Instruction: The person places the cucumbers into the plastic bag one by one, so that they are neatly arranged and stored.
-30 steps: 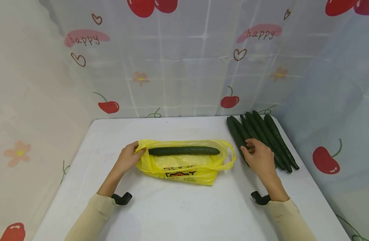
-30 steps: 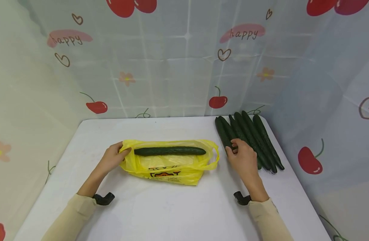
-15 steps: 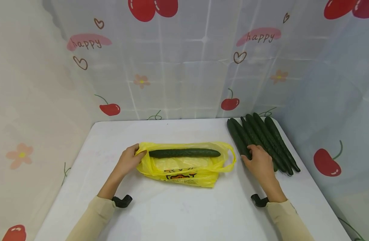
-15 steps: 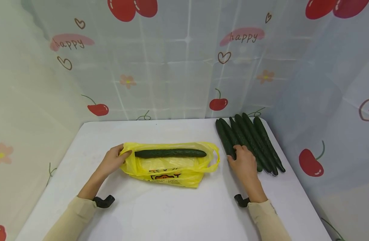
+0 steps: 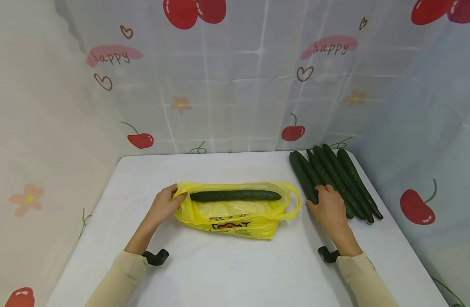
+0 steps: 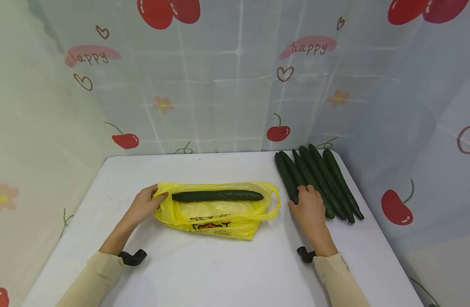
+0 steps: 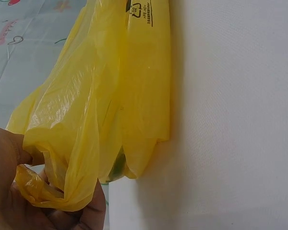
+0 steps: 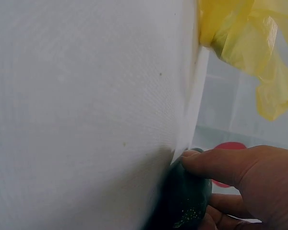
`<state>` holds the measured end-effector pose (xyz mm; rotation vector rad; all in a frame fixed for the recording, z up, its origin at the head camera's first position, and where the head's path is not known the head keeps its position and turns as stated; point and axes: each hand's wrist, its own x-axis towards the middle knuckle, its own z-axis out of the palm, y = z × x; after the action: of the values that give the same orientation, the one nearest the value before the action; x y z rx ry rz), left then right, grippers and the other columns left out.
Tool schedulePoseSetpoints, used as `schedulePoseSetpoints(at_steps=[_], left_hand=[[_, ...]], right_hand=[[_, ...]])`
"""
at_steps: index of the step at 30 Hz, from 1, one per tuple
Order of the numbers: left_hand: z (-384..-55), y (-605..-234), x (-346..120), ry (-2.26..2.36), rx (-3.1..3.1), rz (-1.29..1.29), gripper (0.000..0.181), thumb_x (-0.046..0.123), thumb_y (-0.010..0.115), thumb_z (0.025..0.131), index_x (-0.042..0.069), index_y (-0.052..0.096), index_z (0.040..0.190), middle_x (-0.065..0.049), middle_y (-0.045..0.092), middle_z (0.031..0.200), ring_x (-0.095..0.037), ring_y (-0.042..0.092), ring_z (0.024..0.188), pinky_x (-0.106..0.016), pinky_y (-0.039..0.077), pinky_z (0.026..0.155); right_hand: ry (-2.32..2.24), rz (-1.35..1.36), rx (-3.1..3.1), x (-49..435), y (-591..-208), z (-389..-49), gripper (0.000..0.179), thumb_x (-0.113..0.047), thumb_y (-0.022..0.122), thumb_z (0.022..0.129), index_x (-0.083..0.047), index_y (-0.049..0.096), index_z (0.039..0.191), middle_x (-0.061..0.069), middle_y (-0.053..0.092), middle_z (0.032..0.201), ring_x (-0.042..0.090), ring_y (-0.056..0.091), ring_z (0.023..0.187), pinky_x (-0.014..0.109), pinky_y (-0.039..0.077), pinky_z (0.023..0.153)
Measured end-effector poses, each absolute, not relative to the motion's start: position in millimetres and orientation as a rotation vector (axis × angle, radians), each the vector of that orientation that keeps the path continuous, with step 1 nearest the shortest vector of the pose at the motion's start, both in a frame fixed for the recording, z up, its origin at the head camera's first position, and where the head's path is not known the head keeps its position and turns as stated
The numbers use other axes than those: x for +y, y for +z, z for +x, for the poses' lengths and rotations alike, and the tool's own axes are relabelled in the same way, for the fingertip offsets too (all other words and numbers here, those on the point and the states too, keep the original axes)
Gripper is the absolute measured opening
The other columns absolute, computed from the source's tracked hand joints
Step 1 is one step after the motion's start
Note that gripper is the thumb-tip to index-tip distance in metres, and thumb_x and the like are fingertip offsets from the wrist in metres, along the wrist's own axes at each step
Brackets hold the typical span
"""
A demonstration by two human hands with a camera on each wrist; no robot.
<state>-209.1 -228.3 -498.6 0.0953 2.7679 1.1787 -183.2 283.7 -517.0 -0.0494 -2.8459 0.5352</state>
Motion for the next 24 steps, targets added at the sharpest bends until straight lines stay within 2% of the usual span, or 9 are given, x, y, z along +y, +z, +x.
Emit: schedulePoseSetpoints(at_steps=[10, 16, 24], left_hand=[[-208.5, -498.7, -228.0, 1.181, 2.779, 0.097, 0.034, 0.030, 0.058, 0.110, 0.002, 0.062, 0.129, -0.015, 0.071, 0.106, -0.019, 0.065, 0.080, -0.030, 0.053, 0.070], [-206.9, -499.1, -228.7, 1.165, 2.776, 0.075, 0.025, 0.030, 0.058, 0.110, 0.005, 0.061, 0.116, -0.010, 0.063, 0.090, -0.018, 0.058, 0.075, -0.028, 0.049, 0.065], [-206.7, -498.2, -228.6, 1.196, 2.782, 0.086, 0.027, 0.030, 0.058, 0.110, 0.005, 0.062, 0.120, -0.011, 0.067, 0.093, -0.018, 0.061, 0.076, -0.028, 0.051, 0.065]], right_hand=[[0.545, -0.042, -2.780, 285.9, -522.5, -184.0, 0.054, -0.018, 0.087, 0.087, 0.011, 0.068, 0.128, 0.035, 0.065, 0.122, 0.055, 0.066, 0.108, 0.069, 0.054, 0.090], [0.639, -0.129, -2.734, 288.5, -523.4, -182.7, 0.051, -0.023, 0.081, 0.090, 0.004, 0.068, 0.131, 0.030, 0.063, 0.125, 0.049, 0.059, 0.113, 0.067, 0.053, 0.084], [0.928, -0.192, -2.603, 299.4, -517.8, -192.8, 0.043, -0.017, 0.072, 0.097, 0.002, 0.065, 0.134, 0.028, 0.052, 0.131, 0.046, 0.057, 0.112, 0.067, 0.048, 0.093]])
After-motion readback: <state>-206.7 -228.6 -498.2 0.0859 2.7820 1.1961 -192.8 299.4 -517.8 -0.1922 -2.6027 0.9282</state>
